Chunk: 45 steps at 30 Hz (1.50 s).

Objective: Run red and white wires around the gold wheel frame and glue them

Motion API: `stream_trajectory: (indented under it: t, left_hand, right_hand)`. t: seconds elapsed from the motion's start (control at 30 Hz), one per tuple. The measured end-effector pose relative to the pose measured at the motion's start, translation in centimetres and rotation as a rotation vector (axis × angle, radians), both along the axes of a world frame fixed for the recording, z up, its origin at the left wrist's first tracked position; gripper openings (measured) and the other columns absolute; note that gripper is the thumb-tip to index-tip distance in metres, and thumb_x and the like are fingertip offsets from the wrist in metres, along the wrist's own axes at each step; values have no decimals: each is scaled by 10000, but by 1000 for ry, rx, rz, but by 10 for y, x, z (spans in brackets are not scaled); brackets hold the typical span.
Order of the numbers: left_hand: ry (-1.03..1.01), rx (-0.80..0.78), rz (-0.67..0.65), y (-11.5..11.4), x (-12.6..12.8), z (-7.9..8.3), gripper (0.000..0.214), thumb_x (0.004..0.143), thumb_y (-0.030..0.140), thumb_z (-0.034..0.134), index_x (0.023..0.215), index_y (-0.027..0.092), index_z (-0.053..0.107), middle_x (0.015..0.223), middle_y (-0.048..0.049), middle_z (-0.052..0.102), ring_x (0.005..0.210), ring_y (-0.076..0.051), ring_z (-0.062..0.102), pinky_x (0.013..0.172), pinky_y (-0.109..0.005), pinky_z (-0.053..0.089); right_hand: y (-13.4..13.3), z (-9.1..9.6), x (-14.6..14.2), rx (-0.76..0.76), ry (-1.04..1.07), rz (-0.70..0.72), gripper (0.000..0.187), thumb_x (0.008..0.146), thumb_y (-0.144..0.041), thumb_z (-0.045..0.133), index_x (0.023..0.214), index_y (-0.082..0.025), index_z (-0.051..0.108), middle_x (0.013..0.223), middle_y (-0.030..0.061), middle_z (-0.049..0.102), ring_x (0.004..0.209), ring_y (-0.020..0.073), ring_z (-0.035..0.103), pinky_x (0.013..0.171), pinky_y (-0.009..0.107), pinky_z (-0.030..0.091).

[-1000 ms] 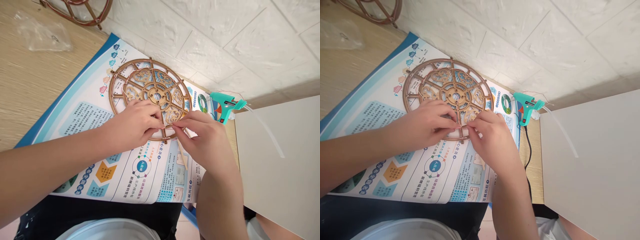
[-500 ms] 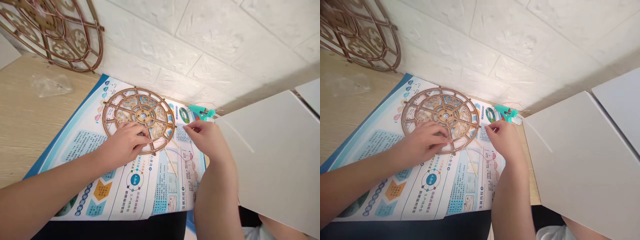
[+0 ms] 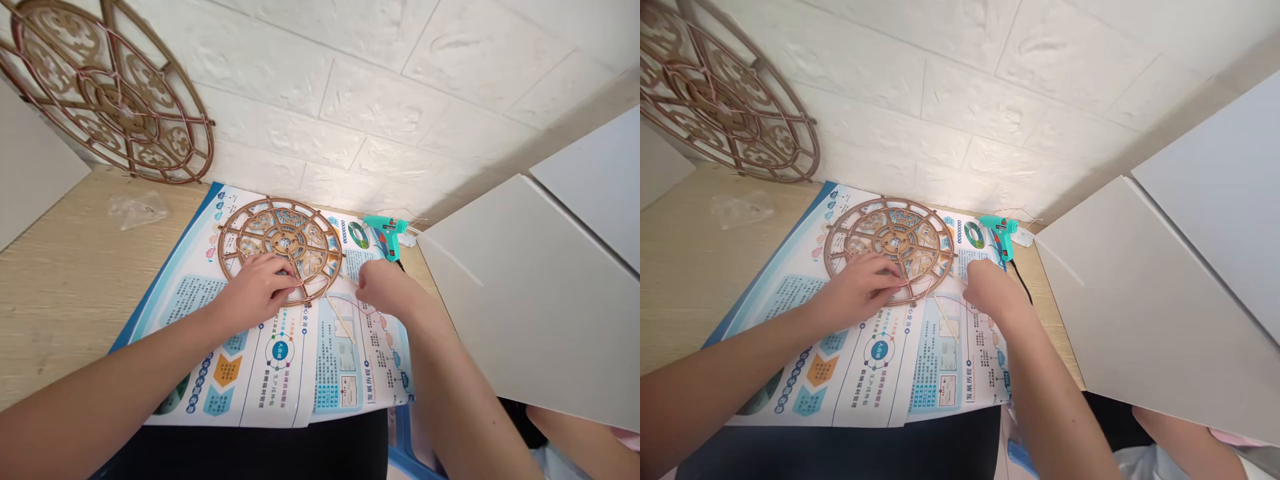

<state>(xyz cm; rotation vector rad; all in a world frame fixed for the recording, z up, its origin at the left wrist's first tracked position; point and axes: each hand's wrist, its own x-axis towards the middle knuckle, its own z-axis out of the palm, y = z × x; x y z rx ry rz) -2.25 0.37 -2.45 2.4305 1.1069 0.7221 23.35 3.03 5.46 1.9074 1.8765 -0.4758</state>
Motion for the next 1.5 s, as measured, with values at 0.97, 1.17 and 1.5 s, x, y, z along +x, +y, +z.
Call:
stream_trajectory:
  t: [0.97, 1.17, 1.5]
  left_hand:
    - [-53, -44, 20, 7, 0, -5, 250, 999, 139, 582, 986, 252, 805, 1047, -18, 749, 1037, -240, 641, 905, -452, 420]
    - [-33, -25, 23, 8, 1, -9, 263, 1024, 160, 554, 1002, 272, 791, 1068, -13, 748, 1035, -223, 648, 933, -454, 444]
    - [26, -6, 15, 8, 1, -8, 285, 978, 100, 514, 939, 273, 737, 1034, 9, 732, 990, -228, 637, 891, -436, 437]
  right_hand:
    - [-8, -70, -27, 569, 1369, -23, 76, 861, -183, 757, 854, -236, 702, 824, 1, 704, 732, 139, 680, 637, 268, 554]
    - [-6, -75, -26, 568, 1301, 14, 118, 872, -130, 752, 841, -237, 716, 806, -2, 723, 696, 142, 682, 590, 271, 564]
    - [-12, -77, -29, 606, 1222, 78, 151, 904, -128, 748, 881, -276, 727, 855, 0, 743, 772, 190, 728, 634, 371, 596]
